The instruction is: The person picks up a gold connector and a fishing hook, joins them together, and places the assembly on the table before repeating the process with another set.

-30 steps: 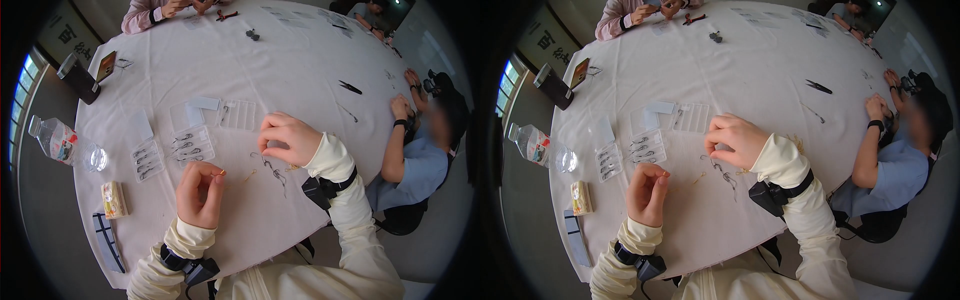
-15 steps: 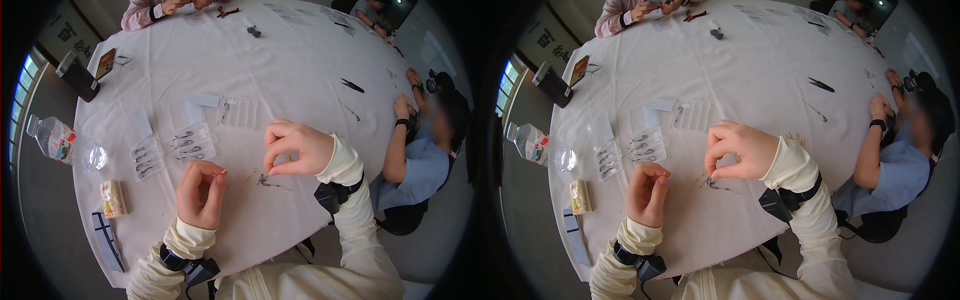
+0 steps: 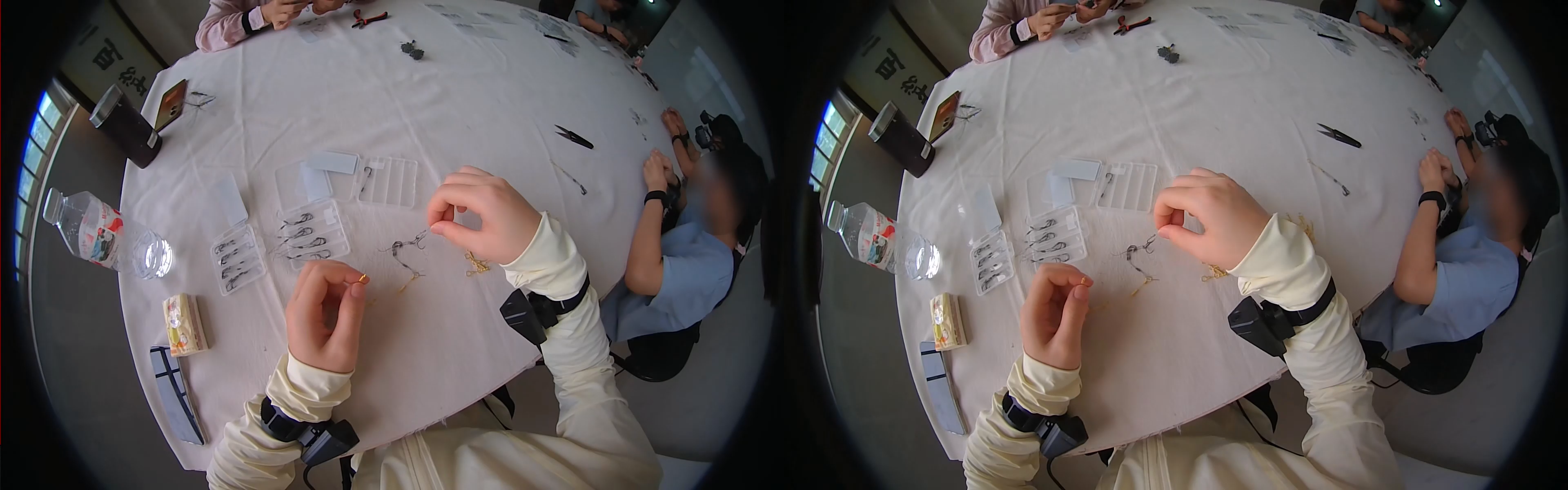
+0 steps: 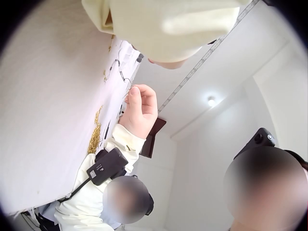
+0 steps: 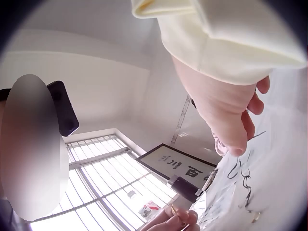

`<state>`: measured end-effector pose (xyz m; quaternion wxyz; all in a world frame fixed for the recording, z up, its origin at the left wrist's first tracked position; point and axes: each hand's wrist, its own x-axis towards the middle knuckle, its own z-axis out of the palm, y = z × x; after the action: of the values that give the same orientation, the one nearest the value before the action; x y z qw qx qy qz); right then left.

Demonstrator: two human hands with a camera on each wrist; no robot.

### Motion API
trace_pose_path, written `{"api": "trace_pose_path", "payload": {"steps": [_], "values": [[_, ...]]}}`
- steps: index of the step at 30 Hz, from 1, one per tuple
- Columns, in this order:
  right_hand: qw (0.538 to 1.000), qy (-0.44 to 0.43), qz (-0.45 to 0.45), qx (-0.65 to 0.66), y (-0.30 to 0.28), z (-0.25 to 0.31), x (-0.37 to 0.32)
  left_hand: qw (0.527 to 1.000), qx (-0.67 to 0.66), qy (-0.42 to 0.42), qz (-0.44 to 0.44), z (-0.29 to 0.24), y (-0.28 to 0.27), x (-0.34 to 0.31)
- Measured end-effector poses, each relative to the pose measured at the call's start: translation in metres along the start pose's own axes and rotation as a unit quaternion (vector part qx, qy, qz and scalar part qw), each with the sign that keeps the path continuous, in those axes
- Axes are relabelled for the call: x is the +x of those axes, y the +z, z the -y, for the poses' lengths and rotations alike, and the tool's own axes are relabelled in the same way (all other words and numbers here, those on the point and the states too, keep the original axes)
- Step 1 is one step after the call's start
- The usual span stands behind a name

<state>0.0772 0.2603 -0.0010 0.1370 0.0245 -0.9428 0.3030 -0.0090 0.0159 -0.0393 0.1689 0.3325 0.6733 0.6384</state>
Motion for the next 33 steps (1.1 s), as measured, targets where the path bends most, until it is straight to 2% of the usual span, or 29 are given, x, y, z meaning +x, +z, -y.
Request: {"api": "trace_pose_path", "payload": {"steps": [1, 4, 5, 7, 11, 13, 14, 16, 22, 25, 33], "values": [[0.998, 0.009, 0.003, -0.06, 0.002, -0.006, -0.001, 1.0, 0.0, 0.005, -0.003, 0.001, 0.0, 0.0], [0.995, 0.014, -0.008, -0.098, 0.002, -0.014, -0.005, 0.999, 0.021, 0.038, 0.002, 0.004, 0.0, 0.001], [0.995, 0.014, -0.007, -0.099, 0.001, -0.013, -0.006, 0.999, 0.021, 0.037, 0.002, 0.003, 0.0, 0.001], [0.997, 0.015, -0.006, -0.074, -0.001, -0.008, -0.006, 0.991, 0.099, 0.052, 0.07, -0.002, 0.0, 0.0], [0.999, -0.004, -0.006, -0.038, 0.003, 0.0, -0.002, 0.985, 0.128, 0.081, 0.083, -0.008, 0.002, 0.003], [0.999, 0.002, 0.009, -0.05, 0.007, 0.0, -0.002, 0.946, 0.253, 0.171, 0.108, -0.009, 0.002, 0.006], [0.999, 0.002, 0.009, -0.05, 0.009, -0.002, -0.003, 0.946, 0.253, 0.171, 0.108, -0.009, 0.004, 0.006], [0.996, -0.013, 0.017, -0.084, 0.012, -0.006, -0.003, 0.902, 0.352, 0.231, 0.098, -0.008, 0.01, 0.006], [0.996, 0.001, 0.005, -0.087, 0.011, -0.007, -0.003, 0.87, 0.401, 0.261, 0.118, 0.002, 0.012, 0.005], [0.994, 0.006, -0.019, -0.109, 0.009, -0.008, -0.004, 0.874, 0.393, 0.255, 0.129, 0.003, 0.011, 0.005], [0.996, 0.005, 0.002, -0.089, 0.008, -0.008, -0.003, 0.877, 0.365, 0.253, 0.181, -0.004, 0.01, 0.002]]}}
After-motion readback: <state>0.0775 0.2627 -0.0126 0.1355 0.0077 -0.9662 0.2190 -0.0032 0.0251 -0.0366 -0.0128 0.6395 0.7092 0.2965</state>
